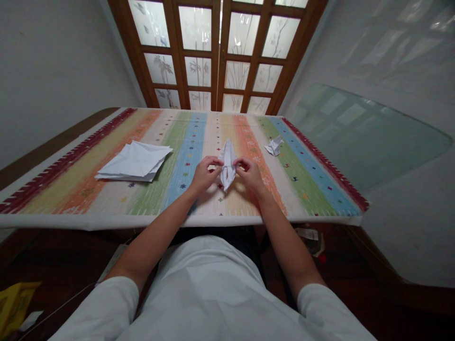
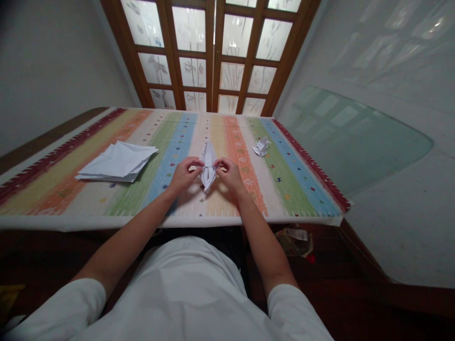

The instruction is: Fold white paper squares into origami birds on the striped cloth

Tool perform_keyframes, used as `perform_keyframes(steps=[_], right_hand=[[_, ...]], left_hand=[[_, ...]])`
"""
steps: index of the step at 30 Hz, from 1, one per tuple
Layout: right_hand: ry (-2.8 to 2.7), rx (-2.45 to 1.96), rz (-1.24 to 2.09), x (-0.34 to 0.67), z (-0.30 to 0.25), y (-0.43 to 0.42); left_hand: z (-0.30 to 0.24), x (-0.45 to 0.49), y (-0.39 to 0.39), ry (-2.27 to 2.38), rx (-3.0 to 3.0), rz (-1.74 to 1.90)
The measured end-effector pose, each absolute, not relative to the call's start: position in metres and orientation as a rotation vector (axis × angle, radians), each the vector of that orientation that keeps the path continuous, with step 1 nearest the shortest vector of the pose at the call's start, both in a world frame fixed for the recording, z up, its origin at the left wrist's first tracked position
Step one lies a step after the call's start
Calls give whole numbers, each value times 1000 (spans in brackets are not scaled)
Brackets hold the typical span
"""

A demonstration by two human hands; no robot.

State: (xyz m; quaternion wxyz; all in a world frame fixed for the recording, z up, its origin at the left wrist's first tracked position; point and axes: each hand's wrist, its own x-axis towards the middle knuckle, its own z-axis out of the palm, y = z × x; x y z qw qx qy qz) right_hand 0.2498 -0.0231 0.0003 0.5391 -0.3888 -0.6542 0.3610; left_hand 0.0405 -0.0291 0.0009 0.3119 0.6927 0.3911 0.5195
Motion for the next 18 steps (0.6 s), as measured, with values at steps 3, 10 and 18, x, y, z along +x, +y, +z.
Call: perform_keyframes(steps=[3,10,18], right_hand=[[-1571,-927,899,248,-2,-24],[-1466,-845,1164,243,-5,-31],[-1247,-818,1480,235,-4,-34]], left_hand=[[-1,41,-28,1018,1925,1385],[-1,40,-29,996,1950,1459],[3,41,-33,1032,1835,1534]])
